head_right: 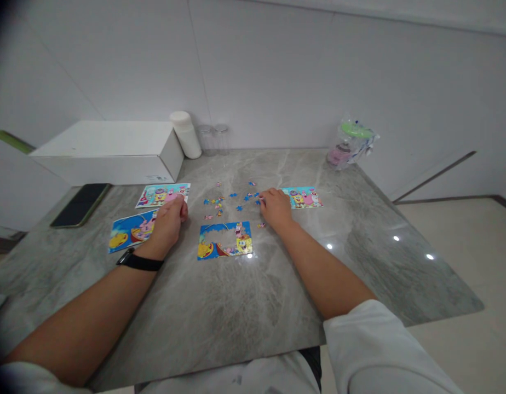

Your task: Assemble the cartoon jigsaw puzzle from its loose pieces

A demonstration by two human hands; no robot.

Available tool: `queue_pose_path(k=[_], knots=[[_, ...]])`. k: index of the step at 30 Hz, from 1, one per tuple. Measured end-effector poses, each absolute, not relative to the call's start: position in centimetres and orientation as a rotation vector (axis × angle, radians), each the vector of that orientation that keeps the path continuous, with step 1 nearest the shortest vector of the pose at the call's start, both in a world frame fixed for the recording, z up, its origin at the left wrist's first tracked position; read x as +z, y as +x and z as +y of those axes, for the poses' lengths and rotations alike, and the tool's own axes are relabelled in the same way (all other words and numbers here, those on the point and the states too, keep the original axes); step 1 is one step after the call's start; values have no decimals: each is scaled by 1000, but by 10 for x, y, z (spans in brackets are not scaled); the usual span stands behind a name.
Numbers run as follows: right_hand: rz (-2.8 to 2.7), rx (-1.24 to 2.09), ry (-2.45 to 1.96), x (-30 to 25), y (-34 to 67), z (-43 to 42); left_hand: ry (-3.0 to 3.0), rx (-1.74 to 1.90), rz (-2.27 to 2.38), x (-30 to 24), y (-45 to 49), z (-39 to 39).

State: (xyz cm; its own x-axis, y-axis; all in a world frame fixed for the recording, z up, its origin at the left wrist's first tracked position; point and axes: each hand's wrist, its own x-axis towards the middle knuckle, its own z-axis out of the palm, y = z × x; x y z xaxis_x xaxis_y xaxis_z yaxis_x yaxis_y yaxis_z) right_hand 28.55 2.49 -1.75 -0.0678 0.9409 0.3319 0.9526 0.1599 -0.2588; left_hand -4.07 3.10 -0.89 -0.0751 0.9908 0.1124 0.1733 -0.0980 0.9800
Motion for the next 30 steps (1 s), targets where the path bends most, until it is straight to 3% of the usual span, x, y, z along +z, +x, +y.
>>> queue_pose_path(k=[30], knots=[[-2350, 56, -1562, -14, 255, 25, 1513, 1198, 1349, -16, -40, 31]])
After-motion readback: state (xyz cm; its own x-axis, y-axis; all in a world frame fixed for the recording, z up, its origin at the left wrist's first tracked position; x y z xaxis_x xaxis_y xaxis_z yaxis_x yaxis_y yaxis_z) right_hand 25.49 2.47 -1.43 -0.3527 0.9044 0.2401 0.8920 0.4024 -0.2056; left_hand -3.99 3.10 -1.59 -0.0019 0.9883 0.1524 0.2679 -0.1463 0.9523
